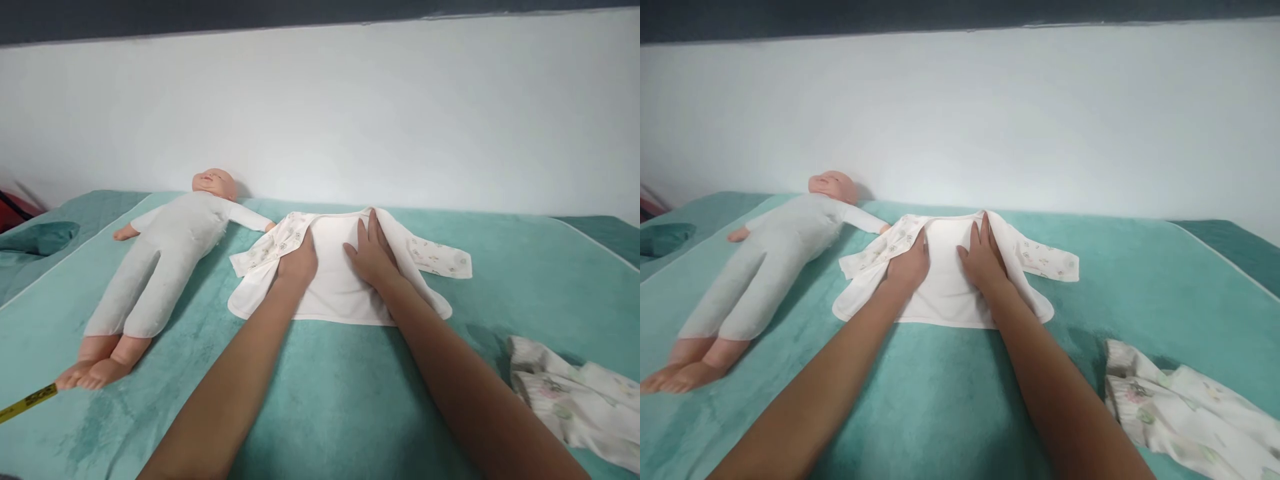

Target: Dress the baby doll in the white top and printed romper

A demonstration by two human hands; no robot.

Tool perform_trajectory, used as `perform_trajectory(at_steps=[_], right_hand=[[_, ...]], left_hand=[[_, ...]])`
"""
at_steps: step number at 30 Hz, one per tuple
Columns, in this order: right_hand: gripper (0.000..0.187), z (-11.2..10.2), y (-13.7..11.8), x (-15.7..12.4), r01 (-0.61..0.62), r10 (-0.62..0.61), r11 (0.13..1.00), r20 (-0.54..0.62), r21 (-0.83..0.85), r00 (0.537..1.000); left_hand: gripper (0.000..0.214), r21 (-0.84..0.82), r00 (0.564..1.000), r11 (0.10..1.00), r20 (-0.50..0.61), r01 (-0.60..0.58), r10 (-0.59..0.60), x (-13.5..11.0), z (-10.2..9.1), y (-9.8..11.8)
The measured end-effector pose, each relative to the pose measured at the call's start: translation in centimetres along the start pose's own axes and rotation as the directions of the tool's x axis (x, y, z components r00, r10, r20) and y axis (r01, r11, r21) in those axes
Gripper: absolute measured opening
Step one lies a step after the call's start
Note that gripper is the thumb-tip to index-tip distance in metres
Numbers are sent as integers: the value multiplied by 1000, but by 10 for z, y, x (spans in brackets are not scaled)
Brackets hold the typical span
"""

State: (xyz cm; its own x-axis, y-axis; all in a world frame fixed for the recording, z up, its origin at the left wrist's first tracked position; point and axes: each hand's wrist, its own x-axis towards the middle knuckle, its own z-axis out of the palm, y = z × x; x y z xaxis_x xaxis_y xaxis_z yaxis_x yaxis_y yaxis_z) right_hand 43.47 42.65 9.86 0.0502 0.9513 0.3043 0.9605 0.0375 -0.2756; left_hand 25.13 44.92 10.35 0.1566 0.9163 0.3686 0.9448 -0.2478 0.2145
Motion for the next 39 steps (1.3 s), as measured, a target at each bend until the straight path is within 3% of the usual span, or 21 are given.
perform_trajectory(at_steps=[11, 15, 19, 24, 30, 39], right_hand=[[71, 12, 6, 12, -59, 59, 998, 109, -8, 992], [67, 8, 1, 9, -7, 14, 998, 117, -57, 993], [55, 5, -5, 4, 141, -125, 978, 111, -152, 986], [51, 1, -13, -12, 264, -242, 952, 143, -158, 960], [64, -10, -19, -43, 272, -240, 953, 214, -135, 947], [71, -44, -7, -115, 326, -308, 945, 247, -35, 919]], left_hand=[[49, -34, 988, 999, 155, 32, -27, 1, 6, 1], [48, -21, 981, 999, 191, 32, -28, 1, 6, 0], [49, -30, 979, 999, 203, 20, -13, -5, 0, 3], [52, -1, 980, 1000, 197, -14, 14, -29, -11, 8], [54, 43, 975, 992, 194, -119, 108, -67, -24, 6], [42, -54, 934, 953, 190, -299, 304, -124, -58, -21]])
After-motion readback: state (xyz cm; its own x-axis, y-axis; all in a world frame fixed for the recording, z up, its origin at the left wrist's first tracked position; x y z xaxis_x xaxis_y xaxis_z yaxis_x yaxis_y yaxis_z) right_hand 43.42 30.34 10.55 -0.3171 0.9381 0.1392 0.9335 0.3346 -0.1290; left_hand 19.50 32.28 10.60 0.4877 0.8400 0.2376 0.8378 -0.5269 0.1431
